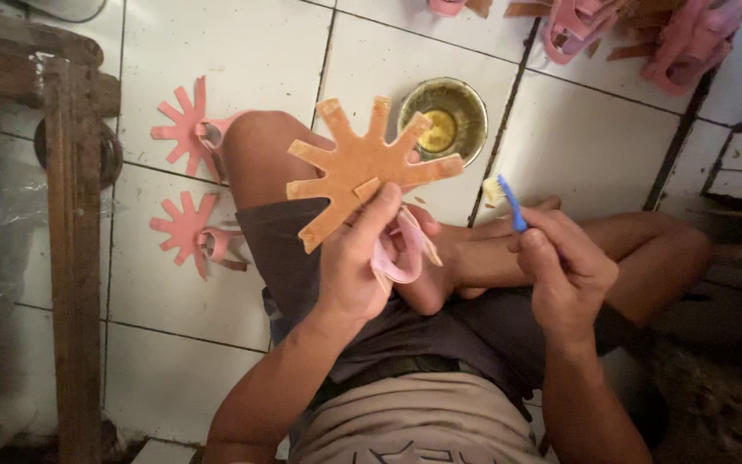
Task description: The person sits on the workshop floor and uses a toothbrush to spread glue from a bowl onto pink sandal upper parts and brown insole pieces, then presses the parts together and sets the assembled sandal on the floor with others.
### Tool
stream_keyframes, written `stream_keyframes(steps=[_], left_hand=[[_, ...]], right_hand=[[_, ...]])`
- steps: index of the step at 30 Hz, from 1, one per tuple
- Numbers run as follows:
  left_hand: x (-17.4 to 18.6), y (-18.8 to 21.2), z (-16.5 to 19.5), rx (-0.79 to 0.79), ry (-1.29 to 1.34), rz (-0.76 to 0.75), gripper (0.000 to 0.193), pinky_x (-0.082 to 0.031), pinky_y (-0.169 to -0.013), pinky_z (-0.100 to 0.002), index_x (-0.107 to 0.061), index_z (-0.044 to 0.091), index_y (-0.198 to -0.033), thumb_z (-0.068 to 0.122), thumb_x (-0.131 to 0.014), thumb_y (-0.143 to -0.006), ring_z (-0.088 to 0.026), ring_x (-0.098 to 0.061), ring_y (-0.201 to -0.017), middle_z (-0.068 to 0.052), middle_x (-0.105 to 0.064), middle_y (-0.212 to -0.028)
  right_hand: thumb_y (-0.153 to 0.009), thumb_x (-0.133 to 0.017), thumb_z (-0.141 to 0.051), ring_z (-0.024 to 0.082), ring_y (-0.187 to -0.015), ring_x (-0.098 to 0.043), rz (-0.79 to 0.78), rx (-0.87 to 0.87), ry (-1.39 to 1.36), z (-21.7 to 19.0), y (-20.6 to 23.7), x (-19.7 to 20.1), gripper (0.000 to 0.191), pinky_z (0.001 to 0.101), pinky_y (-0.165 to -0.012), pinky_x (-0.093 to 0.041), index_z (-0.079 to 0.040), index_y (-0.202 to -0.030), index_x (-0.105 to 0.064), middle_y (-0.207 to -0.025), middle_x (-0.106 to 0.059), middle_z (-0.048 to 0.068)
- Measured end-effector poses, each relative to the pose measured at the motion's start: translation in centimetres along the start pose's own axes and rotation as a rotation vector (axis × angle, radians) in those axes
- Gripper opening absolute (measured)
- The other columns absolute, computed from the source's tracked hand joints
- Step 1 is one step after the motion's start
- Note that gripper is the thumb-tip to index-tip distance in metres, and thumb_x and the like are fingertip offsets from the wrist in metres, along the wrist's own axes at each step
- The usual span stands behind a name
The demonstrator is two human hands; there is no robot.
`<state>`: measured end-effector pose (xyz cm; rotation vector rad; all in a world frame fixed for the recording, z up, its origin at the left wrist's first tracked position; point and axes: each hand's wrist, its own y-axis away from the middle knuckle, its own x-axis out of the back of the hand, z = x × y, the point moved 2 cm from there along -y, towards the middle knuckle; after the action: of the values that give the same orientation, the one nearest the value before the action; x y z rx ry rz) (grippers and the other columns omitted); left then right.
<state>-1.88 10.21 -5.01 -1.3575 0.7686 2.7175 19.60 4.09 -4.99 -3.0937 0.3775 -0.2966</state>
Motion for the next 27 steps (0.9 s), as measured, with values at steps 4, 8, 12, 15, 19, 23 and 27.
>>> stream_keyframes(steps=[4, 8, 12, 15, 19, 23, 27], left_hand=[[-0.4, 0.5, -0.1, 0.013, -0.022, -0.058, 0.028, -0.052, -0.060, -0.029, -0.061, -0.002, -0.131, 0.015, -0.058, -0.109, -0.018, -0.067, -0.077, -0.014, -0.068, -0.092], [-0.7, 0.9, -0.3, 0.073, -0.048, -0.083, 0.024, -0.052, -0.059, -0.029, -0.060, -0.001, -0.125, 0.017, -0.055, -0.109, -0.019, -0.066, -0.071, -0.019, -0.069, -0.087], [-1.1, 1.0, -0.2, 0.119, -0.042, -0.096, 0.024, -0.051, -0.054, -0.030, -0.058, -0.004, -0.120, 0.018, -0.054, -0.111, -0.022, -0.066, -0.066, -0.020, -0.068, -0.085], [-1.3, 0.9, -0.2, 0.118, -0.057, -0.090, 0.029, -0.055, -0.055, -0.031, -0.059, 0.000, -0.130, 0.018, -0.054, -0.107, -0.020, -0.065, -0.062, -0.018, -0.066, -0.079], [-1.2, 0.7, -0.4, 0.104, -0.039, -0.092, 0.029, -0.055, -0.056, -0.032, -0.058, -0.004, -0.128, 0.017, -0.055, -0.109, -0.022, -0.065, -0.063, -0.019, -0.066, -0.083], [-0.6, 0.3, -0.8, 0.097, 0.090, -0.127, 0.030, -0.056, -0.082, -0.036, -0.059, -0.006, -0.126, 0.013, -0.058, -0.103, -0.023, -0.068, -0.090, -0.017, -0.068, -0.105], [0.7, -0.2, -1.1, 0.201, 0.144, -0.113, 0.032, -0.049, -0.094, -0.039, -0.060, 0.000, -0.124, 0.003, -0.062, -0.092, -0.029, -0.066, -0.105, -0.012, -0.064, -0.120]], right_hand=[[-0.106, -0.059, 0.005, 0.011, -0.082, -0.060, -0.055, 0.073, 0.112, -0.7, -0.3, -0.9, 0.021, 0.0216, -0.072, -0.046, 0.008, -0.124, -0.068, -0.097, -0.067, 0.009], [-0.104, -0.063, 0.005, 0.014, -0.084, -0.062, -0.036, 0.087, 0.239, -1.7, -0.9, -1.4, 0.020, 0.0251, -0.076, -0.048, 0.007, -0.123, -0.069, -0.092, -0.065, 0.008], [-0.104, -0.066, 0.005, 0.014, -0.080, -0.062, -0.009, 0.175, 0.383, -2.7, -0.8, -1.6, 0.020, 0.0242, -0.072, -0.048, 0.006, -0.123, -0.070, -0.092, -0.065, 0.010], [-0.104, -0.069, 0.005, 0.014, -0.080, -0.063, 0.007, 0.272, 0.476, -2.7, -0.8, -1.3, 0.019, 0.0241, -0.071, -0.049, 0.005, -0.123, -0.071, -0.096, -0.066, 0.012], [-0.102, -0.072, 0.006, 0.014, -0.077, -0.058, 0.071, 0.199, 0.613, -1.2, -1.2, 0.1, 0.022, 0.0273, -0.067, -0.044, 0.005, -0.124, -0.075, -0.088, -0.063, 0.011], [-0.111, -0.068, 0.003, 0.009, -0.076, -0.057, 0.208, 0.105, 0.318, 0.3, -1.3, 2.2, 0.017, 0.0232, -0.065, -0.043, 0.002, -0.127, -0.073, -0.093, -0.066, 0.005], [-0.112, -0.064, -0.001, 0.007, -0.082, -0.061, 0.174, 0.015, 0.178, 1.2, -2.6, 3.0, 0.018, 0.0248, -0.074, -0.047, 0.001, -0.129, -0.071, -0.101, -0.069, 0.005]])
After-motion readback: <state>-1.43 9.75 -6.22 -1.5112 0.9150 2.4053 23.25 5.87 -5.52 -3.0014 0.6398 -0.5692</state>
